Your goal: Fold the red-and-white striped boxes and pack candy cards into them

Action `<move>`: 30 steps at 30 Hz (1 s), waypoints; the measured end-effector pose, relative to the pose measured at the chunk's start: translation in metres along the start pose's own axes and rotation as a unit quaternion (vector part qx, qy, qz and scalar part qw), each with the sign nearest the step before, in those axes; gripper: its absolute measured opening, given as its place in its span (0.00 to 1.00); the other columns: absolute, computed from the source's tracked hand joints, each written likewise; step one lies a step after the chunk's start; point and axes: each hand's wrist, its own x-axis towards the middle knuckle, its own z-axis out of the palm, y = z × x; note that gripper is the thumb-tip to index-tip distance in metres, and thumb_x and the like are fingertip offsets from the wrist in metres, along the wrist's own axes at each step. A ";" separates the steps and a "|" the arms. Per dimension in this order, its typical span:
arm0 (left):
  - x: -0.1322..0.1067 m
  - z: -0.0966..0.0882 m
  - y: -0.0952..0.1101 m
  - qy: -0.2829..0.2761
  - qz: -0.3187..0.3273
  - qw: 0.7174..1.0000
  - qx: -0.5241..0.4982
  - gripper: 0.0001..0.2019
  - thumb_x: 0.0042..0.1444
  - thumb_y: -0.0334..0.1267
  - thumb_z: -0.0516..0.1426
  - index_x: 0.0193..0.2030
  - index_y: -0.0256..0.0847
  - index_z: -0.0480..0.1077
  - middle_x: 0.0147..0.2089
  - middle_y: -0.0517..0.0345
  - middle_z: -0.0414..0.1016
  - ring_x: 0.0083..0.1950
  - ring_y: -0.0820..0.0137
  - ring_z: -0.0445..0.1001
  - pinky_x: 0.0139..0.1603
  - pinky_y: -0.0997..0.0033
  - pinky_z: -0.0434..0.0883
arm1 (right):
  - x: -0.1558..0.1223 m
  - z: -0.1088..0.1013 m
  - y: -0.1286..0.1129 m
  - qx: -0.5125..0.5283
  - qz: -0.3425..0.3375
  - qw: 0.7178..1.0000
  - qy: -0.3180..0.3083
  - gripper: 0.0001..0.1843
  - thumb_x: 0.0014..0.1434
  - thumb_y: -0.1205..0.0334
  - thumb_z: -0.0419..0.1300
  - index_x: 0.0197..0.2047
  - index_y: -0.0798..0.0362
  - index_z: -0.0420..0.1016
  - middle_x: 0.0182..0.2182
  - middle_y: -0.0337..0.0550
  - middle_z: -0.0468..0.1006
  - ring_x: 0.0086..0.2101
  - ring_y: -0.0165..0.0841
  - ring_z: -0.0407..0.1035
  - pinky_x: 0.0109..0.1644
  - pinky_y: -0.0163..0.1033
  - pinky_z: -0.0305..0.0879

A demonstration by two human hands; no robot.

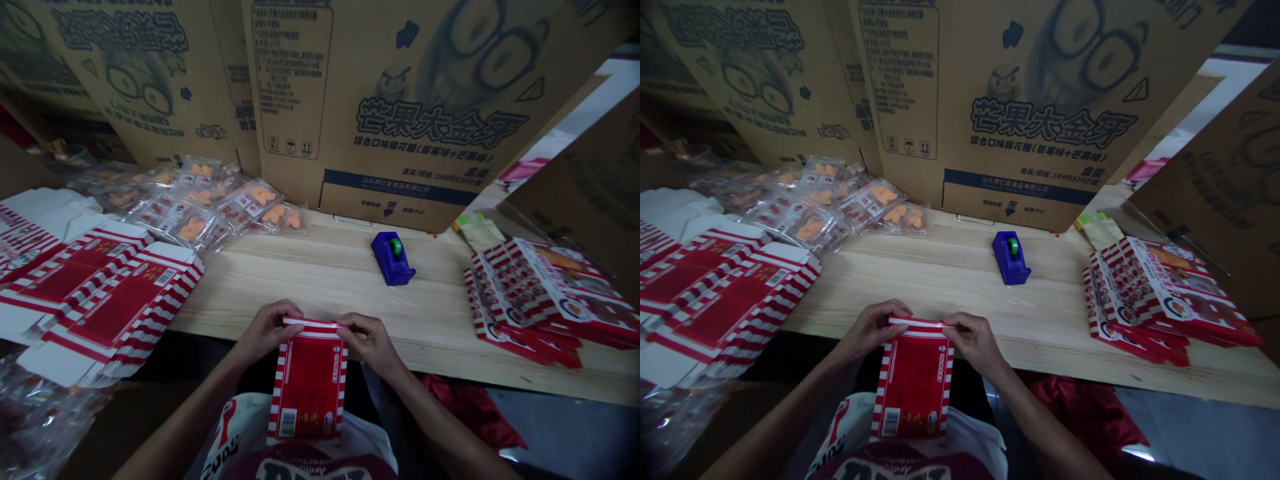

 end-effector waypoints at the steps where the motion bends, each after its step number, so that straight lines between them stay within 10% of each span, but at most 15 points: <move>1: -0.002 0.004 -0.002 0.009 0.003 1.000 -0.001 0.09 0.54 0.42 0.61 0.35 0.38 0.75 0.41 0.50 0.77 0.42 0.66 0.74 0.42 0.68 0.69 | -0.004 0.003 0.003 -0.001 -0.010 1.000 0.012 0.08 0.58 0.57 0.62 0.36 0.51 0.81 0.36 0.46 0.82 0.37 0.39 0.75 0.40 0.41 0.71; 8: -0.013 0.026 -0.017 0.087 -0.015 0.996 0.019 0.10 0.56 0.42 0.58 0.28 0.39 0.73 0.37 0.51 0.80 0.42 0.62 0.77 0.46 0.64 0.69 | -0.015 0.009 0.023 0.029 0.009 0.999 0.010 0.10 0.60 0.56 0.59 0.37 0.49 0.80 0.39 0.45 0.81 0.40 0.37 0.74 0.45 0.41 0.70; 10: -0.014 0.026 -0.021 0.107 -0.010 0.994 0.004 0.10 0.56 0.42 0.59 0.28 0.39 0.71 0.36 0.53 0.78 0.41 0.64 0.76 0.45 0.66 0.68 | -0.004 -0.015 0.029 0.029 0.014 0.999 0.022 0.11 0.57 0.55 0.61 0.41 0.49 0.79 0.41 0.45 0.81 0.41 0.38 0.74 0.44 0.41 0.70; 15: -0.005 0.025 -0.025 0.109 -0.024 0.994 -0.012 0.11 0.53 0.42 0.62 0.26 0.39 0.69 0.33 0.56 0.74 0.39 0.65 0.73 0.42 0.69 0.67 | 0.040 -0.122 0.040 -0.073 0.019 0.919 0.386 0.16 0.49 0.49 0.63 0.35 0.53 0.77 0.37 0.46 0.78 0.36 0.35 0.69 0.36 0.37 0.65; 18: 0.000 0.029 -0.021 0.103 -0.032 0.994 -0.017 0.11 0.52 0.43 0.62 0.25 0.40 0.69 0.33 0.56 0.74 0.40 0.64 0.73 0.42 0.68 0.68 | 0.065 -0.161 0.047 -0.062 0.056 0.923 0.376 0.17 0.40 0.48 0.66 0.25 0.55 0.77 0.25 0.43 0.75 0.27 0.32 0.66 0.29 0.36 0.60; 22: 0.001 0.032 -0.021 0.100 -0.027 0.995 -0.001 0.11 0.53 0.44 0.61 0.27 0.40 0.70 0.35 0.54 0.75 0.41 0.63 0.73 0.44 0.66 0.68 | 0.083 -0.163 0.061 -0.020 0.087 0.936 0.341 0.19 0.35 0.48 0.68 0.16 0.55 0.73 0.13 0.35 0.65 0.19 0.27 0.58 0.23 0.34 0.53; 30: 0.001 0.028 -0.022 0.109 -0.048 0.992 -0.031 0.10 0.50 0.42 0.63 0.26 0.40 0.70 0.40 0.53 0.74 0.42 0.64 0.72 0.43 0.66 0.69 | 0.063 -0.146 0.082 0.057 0.041 0.904 0.422 0.18 0.39 0.47 0.67 0.23 0.54 0.74 0.30 0.42 0.73 0.29 0.32 0.68 0.31 0.39 0.68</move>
